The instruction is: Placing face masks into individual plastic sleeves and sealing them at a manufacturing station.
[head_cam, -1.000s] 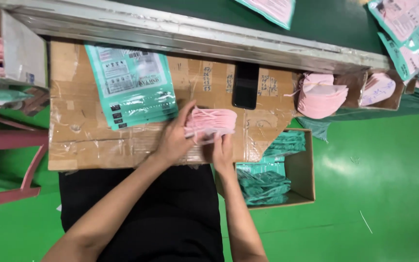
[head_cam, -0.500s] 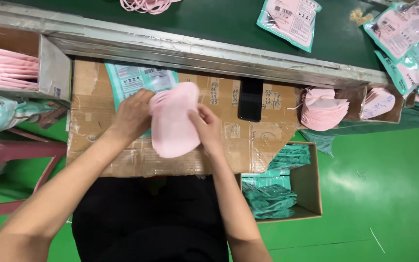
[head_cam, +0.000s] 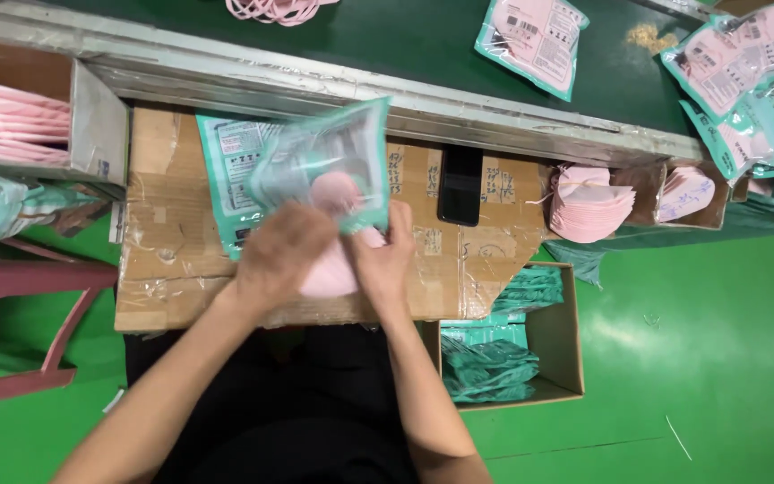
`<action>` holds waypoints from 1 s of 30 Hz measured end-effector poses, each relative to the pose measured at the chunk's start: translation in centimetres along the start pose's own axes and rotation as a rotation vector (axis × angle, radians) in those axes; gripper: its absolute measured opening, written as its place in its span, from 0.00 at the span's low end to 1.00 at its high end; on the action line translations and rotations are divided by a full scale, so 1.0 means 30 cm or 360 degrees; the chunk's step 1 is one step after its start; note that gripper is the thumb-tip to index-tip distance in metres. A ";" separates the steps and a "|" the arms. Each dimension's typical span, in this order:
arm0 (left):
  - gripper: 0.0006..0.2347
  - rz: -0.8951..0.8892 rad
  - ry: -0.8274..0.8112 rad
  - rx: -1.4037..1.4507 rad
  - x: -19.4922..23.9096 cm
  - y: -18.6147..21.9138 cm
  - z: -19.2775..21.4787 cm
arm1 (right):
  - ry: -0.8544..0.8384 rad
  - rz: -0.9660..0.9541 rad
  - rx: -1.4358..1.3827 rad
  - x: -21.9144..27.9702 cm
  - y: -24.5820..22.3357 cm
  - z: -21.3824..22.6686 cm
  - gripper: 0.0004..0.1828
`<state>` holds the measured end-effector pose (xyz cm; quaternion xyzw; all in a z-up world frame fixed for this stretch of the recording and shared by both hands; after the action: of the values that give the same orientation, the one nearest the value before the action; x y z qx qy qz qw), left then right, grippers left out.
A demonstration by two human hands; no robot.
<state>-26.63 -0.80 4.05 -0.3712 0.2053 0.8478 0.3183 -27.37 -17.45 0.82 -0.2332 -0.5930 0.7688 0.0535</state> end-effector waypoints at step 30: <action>0.10 0.0575 -0.1049 0.0759 0.079 0.255 0.028 | -0.0572 -0.0100 -0.0279 0.037 0.081 0.143 0.12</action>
<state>-33.58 -4.85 3.66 0.0444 0.3442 0.8919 0.2900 -29.69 -21.55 -0.98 -0.0774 -0.6648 0.7414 -0.0497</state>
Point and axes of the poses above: each hand's wrist, its own x-axis away from the middle knuckle, its own z-axis out of the back of the hand, y = z × x, the point moved 5 cm from there along -x, towards the middle knuckle, and after that the axes turned 12 degrees about -x, right-handed, at the moved point
